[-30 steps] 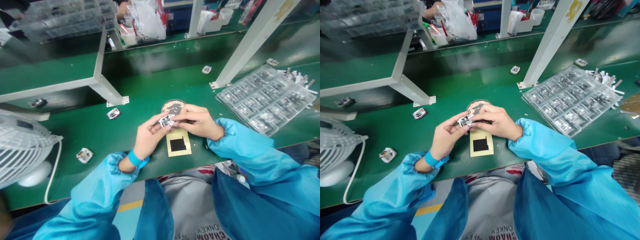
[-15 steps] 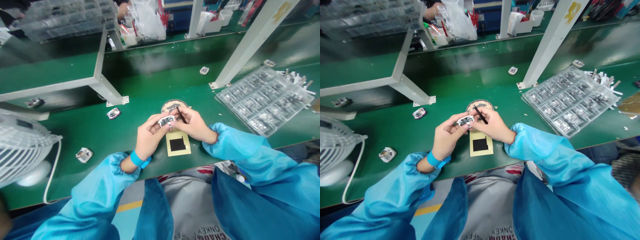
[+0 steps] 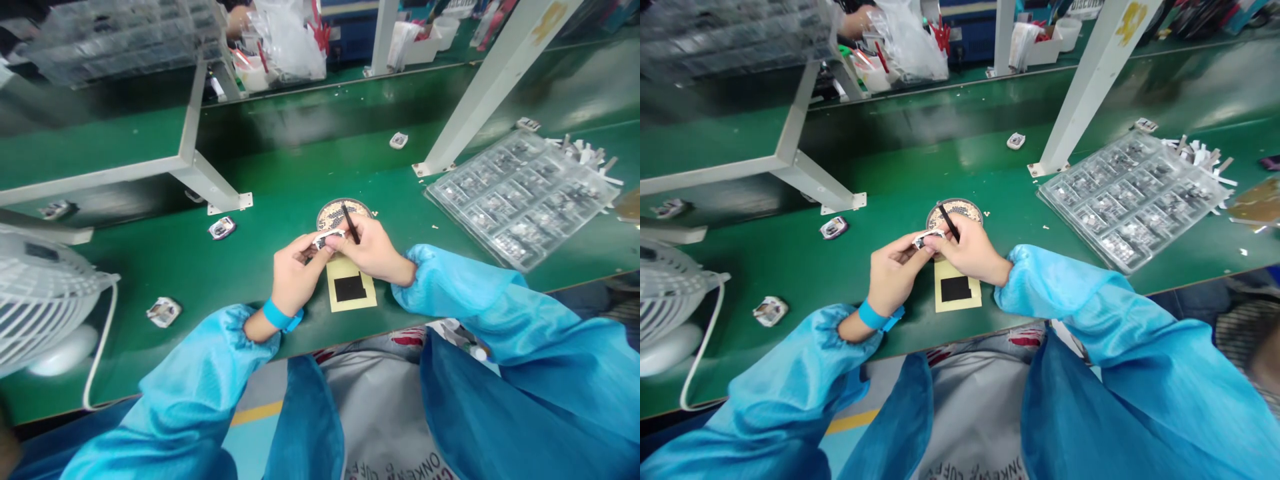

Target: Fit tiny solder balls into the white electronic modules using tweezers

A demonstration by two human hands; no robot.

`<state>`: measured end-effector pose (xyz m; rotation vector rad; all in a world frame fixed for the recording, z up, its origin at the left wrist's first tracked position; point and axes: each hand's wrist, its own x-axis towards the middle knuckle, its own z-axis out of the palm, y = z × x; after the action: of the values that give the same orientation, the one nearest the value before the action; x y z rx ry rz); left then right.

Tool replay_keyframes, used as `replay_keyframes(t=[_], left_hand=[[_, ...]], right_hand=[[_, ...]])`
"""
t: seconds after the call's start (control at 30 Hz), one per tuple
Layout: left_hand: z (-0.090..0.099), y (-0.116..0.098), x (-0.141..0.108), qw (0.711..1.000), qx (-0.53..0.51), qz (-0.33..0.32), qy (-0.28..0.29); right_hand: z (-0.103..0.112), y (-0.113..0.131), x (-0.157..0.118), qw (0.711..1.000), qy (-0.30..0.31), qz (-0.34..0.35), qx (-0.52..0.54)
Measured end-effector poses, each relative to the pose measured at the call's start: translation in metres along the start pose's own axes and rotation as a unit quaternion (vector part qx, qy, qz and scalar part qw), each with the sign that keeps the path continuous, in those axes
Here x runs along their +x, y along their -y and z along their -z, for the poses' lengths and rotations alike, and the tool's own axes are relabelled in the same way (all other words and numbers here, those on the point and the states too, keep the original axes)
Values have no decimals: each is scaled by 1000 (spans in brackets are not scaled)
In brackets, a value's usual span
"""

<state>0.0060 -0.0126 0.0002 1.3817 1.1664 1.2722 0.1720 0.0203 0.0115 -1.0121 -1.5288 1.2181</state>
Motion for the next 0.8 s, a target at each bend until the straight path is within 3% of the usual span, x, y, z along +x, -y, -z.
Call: replay_keyframes(t=[0.43, 0.53, 0.63, 0.8], left_hand=[[-8, -4, 3, 999, -28, -13, -42], [-6, -2, 7, 998, -59, 16, -23], [-3, 3, 7, 1000, -23, 2, -3], [1, 9, 3, 996, 74, -38, 3]], right_hand=[[-4, -6, 5, 999, -20, 29, -9], [6, -3, 8, 990, -16, 100, -99], [19, 2, 6, 961, -21, 195, -196], [32, -2, 5, 926, 35, 305, -221]])
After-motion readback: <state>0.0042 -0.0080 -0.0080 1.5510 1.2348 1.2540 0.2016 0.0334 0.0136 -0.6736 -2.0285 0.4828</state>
